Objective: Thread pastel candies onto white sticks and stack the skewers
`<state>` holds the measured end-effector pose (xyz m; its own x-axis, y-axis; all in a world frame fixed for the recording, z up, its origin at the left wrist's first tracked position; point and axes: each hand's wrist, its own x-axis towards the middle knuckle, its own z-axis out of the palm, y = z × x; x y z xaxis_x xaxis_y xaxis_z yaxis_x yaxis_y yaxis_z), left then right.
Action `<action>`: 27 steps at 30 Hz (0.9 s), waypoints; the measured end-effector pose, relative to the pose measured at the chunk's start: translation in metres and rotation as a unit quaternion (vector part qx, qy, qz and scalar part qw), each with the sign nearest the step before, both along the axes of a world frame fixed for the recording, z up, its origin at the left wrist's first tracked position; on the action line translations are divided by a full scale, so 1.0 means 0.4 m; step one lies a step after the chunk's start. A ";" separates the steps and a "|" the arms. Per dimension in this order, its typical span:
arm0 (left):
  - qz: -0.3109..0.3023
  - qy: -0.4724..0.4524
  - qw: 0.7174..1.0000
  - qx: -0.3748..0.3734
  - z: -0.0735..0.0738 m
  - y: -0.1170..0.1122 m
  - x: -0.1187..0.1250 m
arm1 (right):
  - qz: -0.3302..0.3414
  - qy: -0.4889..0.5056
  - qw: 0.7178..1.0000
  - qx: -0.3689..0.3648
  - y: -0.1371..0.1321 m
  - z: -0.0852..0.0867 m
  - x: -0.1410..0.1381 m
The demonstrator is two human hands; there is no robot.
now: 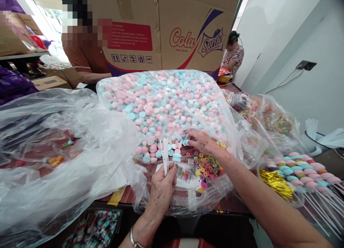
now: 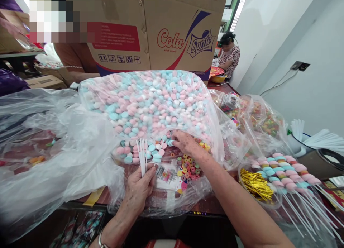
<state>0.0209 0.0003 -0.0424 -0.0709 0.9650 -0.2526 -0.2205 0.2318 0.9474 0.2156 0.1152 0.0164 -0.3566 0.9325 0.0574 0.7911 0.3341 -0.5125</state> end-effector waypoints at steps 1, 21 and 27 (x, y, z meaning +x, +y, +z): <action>0.000 -0.002 1.000 0.000 0.001 0.000 0.000 | 0.006 0.007 1.000 -0.006 0.000 -0.001 -0.003; 0.023 -0.044 0.999 -0.013 0.032 0.006 0.014 | 0.037 -0.269 0.962 0.007 -0.100 0.006 -0.066; 0.011 -0.025 1.000 -0.012 0.029 0.006 0.013 | 0.041 -0.183 0.981 0.057 -0.100 -0.024 -0.051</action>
